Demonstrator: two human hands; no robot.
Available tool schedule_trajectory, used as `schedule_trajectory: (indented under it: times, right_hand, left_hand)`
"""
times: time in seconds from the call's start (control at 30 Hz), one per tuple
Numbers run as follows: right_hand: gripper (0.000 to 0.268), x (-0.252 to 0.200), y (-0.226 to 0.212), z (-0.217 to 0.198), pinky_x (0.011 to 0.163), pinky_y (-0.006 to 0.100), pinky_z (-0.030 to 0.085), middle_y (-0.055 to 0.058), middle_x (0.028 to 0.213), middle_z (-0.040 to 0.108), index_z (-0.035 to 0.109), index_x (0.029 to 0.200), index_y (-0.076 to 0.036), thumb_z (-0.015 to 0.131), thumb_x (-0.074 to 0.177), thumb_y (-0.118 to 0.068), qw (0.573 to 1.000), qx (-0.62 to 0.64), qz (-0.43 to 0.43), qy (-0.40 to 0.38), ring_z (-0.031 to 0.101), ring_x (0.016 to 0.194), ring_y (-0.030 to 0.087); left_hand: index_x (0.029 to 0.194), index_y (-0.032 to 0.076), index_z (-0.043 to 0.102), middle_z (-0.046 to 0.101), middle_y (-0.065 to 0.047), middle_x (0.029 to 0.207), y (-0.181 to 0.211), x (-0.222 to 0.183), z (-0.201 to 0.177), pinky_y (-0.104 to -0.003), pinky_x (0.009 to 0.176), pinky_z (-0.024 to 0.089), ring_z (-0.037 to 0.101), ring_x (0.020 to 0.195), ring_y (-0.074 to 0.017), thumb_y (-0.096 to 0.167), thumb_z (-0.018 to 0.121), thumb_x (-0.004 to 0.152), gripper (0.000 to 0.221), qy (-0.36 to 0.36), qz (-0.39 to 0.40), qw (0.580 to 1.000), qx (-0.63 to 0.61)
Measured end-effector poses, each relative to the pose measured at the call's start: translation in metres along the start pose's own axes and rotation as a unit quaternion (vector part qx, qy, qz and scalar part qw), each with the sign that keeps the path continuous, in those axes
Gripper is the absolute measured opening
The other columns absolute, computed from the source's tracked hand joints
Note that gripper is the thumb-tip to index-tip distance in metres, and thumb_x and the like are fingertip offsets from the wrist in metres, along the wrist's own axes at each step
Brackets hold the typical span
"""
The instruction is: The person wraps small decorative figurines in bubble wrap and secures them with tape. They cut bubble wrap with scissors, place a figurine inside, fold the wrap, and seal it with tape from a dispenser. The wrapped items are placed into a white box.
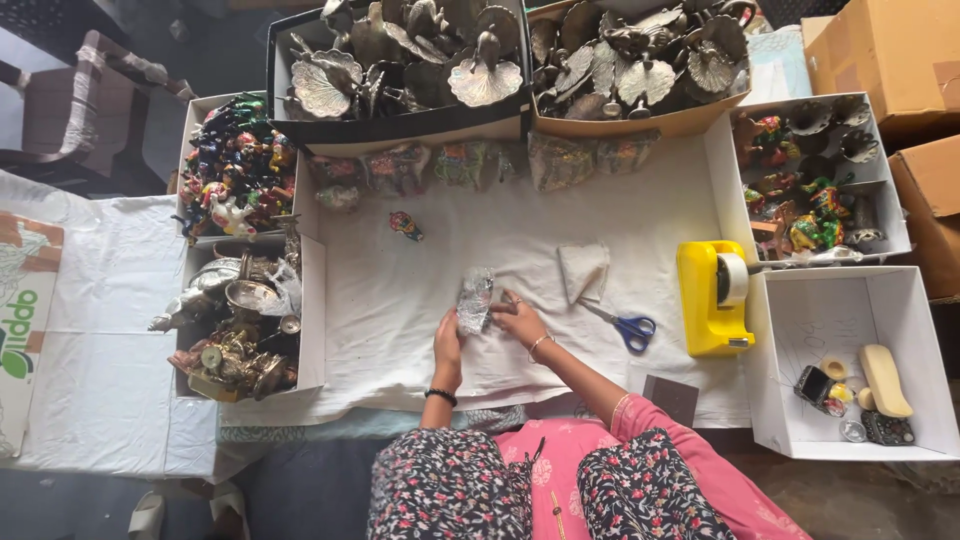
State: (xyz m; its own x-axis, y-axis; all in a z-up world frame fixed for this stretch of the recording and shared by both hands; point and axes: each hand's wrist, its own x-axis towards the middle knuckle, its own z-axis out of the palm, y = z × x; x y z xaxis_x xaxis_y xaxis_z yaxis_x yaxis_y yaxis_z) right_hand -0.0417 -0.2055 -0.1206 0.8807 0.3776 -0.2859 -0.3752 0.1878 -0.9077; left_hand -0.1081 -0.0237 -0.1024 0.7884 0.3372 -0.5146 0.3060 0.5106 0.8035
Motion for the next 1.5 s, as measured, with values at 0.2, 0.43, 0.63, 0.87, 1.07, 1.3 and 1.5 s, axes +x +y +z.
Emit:
schedule_trajectory:
  times: [0.2, 0.43, 0.63, 0.87, 1.07, 1.3, 1.5]
  right_hand:
    - [0.067, -0.003, -0.015, -0.014, 0.073, 0.026, 0.047, 0.001, 0.110, 0.068, 0.058, 0.145, -0.002, 0.084, 0.086, -0.019, 0.983, 0.094, 0.156, 0.009, 0.057, 0.089, 0.012]
    - [0.049, -0.035, -0.064, -0.053, 0.089, 0.023, 0.052, 0.000, 0.112, 0.071, 0.066, 0.122, -0.002, 0.086, 0.078, -0.011, 0.998, 0.002, 0.062, -0.018, 0.067, 0.101, 0.009]
    - [0.050, -0.047, -0.087, -0.064, 0.085, 0.029, 0.058, 0.000, 0.110, 0.070, 0.064, 0.120, -0.008, 0.085, 0.074, -0.011, 0.996, -0.068, 0.053, -0.037, 0.069, 0.096, 0.012]
    - [0.045, -0.060, -0.107, -0.063, 0.085, 0.030, 0.058, 0.001, 0.116, 0.068, 0.070, 0.118, -0.006, 0.086, 0.076, -0.010, 0.986, -0.166, 0.009, -0.008, 0.068, 0.099, 0.013]
    - [0.036, -0.060, -0.116, -0.060, 0.083, 0.028, 0.058, 0.002, 0.115, 0.066, 0.075, 0.115, -0.006, 0.081, 0.080, -0.002, 0.992, -0.116, -0.052, -0.019, 0.069, 0.095, 0.013]
    - [0.031, -0.051, -0.104, -0.069, 0.085, 0.027, 0.056, 0.003, 0.105, 0.069, 0.078, 0.106, -0.007, 0.081, 0.077, 0.004, 0.968, -0.190, -0.161, -0.038, 0.067, 0.093, 0.012]
    - [0.021, -0.063, -0.123, -0.058, 0.080, 0.026, 0.057, 0.001, 0.101, 0.069, 0.083, 0.086, -0.012, 0.083, 0.072, 0.003, 0.912, -0.274, -0.304, -0.041, 0.070, 0.090, 0.013]
  left_hand:
    - [0.129, 0.003, 0.053, 0.061, -0.009, 0.124, -0.001, -0.016, 0.029, -0.031, 0.090, 0.052, 0.062, 0.108, -0.0171, 0.005, 0.077, 0.088, 0.047, -0.032, 0.118, 0.980, 0.158]
    - [0.152, 0.024, 0.033, 0.059, 0.000, 0.124, 0.051, -0.075, 0.081, -0.030, 0.092, 0.052, 0.064, 0.109, -0.0148, 0.000, 0.072, 0.073, 0.091, -0.187, -0.024, 0.972, 0.139]
    - [0.149, 0.008, 0.052, 0.068, -0.004, 0.130, 0.041, -0.069, 0.093, -0.028, 0.105, 0.045, 0.061, 0.120, -0.0114, 0.020, 0.074, 0.091, 0.063, -0.215, -0.006, 0.965, 0.153]
    - [0.132, 0.003, 0.066, 0.071, -0.003, 0.120, 0.024, -0.063, 0.100, -0.027, 0.097, 0.048, 0.063, 0.110, -0.0102, 0.020, 0.075, 0.094, 0.042, -0.187, 0.033, 0.976, 0.110]
    - [0.116, 0.002, 0.074, 0.073, -0.003, 0.111, 0.030, -0.069, 0.107, -0.027, 0.090, 0.055, 0.069, 0.102, -0.0099, 0.008, 0.075, 0.092, 0.024, -0.153, 0.148, 0.968, 0.132]
    - [0.106, 0.004, 0.079, 0.079, -0.008, 0.107, 0.045, -0.070, 0.107, -0.027, 0.084, 0.057, 0.074, 0.095, -0.0143, 0.000, 0.076, 0.085, 0.022, -0.144, 0.265, 0.908, 0.292]
    - [0.105, 0.005, 0.078, 0.078, -0.007, 0.109, 0.048, -0.072, 0.109, -0.027, 0.086, 0.060, 0.075, 0.097, -0.0154, -0.006, 0.073, 0.080, 0.028, -0.151, 0.287, 0.904, 0.278]
